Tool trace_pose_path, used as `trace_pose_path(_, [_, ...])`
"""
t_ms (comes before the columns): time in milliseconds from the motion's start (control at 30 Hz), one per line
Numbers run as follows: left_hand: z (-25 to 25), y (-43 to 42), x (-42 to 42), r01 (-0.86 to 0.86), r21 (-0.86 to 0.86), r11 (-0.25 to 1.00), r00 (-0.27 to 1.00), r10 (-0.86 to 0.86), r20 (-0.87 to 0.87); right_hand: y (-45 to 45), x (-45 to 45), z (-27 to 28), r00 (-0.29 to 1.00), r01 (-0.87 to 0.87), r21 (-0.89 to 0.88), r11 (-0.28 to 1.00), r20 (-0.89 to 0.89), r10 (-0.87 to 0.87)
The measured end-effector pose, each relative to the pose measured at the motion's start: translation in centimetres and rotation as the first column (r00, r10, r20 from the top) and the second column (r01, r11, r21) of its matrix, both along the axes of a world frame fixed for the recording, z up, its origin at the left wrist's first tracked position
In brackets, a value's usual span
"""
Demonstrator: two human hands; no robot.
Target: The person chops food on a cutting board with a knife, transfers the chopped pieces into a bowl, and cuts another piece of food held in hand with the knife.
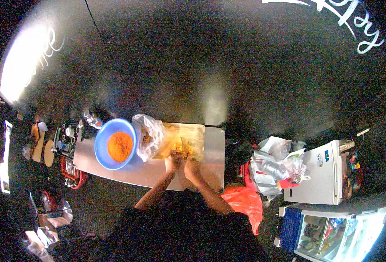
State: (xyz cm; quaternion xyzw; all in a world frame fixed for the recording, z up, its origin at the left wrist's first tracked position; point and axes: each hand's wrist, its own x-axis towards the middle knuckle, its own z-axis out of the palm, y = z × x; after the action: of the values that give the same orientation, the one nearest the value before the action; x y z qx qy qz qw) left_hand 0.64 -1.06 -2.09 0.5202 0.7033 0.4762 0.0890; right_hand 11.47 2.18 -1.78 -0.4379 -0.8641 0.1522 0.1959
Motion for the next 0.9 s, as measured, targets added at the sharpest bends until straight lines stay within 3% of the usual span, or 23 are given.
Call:
trace_pose_path(67, [0.1,-0.2,0.2,-0.006,-0.012,1.0,1.0,0.006,0.017,-0.8,-0.8,0.5,0.968,0.183,-0.252,0.95,0.215,-0.129])
trace_pose_path(100, [0.5,-0.2,0.2,-0.008,-0.011,1.0,1.0,0.008,0.014,-0.7,-1.0,1.2,0.96,0.189,-0.307,0.933,0.259,-0.11])
trace_pose_path(200, [0.7,-0.3,0.7,-0.001,-0.072,0.997,0.996,0.007,0.09,-0.2,0.0,2.4,0.98,0.092,-0.272,0.958,0.196,-0.038])
trace_pose_path(300, [-0.4,-0.2,0.2,0.035,0.034,0.999,0.999,-0.034,-0.023,0.0,0.1,2.5,0.975,0.158,-0.223,0.962,0.19,-0.116])
trace_pose_path(400, [0.3,0.3,-0.8,0.092,0.006,0.996,0.99,-0.091,-0.11,0.4,0.3,2.7,0.967,0.171,-0.288,0.942,0.234,-0.104])
trace_pose_path(467, [2.8,1.2,-1.6,0.081,-0.115,0.99,0.967,-0.106,-0.23,0.5,0.5,2.9,0.965,0.165,-0.267,0.949,0.241,-0.1])
trace_pose_path(633, [0.2,3.5,-4.3,0.259,-0.3,0.918,0.951,-0.298,-0.088,0.3,0.4,3.3,0.957,0.169,-0.25,0.954,0.272,-0.098])
trace_pose_path(767, [-2.8,4.3,-5.1,0.273,-0.388,0.88,0.957,-0.291,0.012,0.3,0.4,2.2,0.951,0.137,-0.16,0.978,0.297,-0.084])
trace_pose_path(833, [-2.8,4.3,-5.0,0.187,-0.406,0.894,0.978,-0.207,-0.006,0.3,0.4,2.4,0.945,0.132,-0.144,0.981,0.316,-0.08])
trace_pose_path(900, [-0.7,4.3,-4.8,0.216,-0.417,0.883,0.974,-0.225,0.029,0.3,0.3,2.6,0.96,0.15,-0.204,0.968,0.265,-0.093])
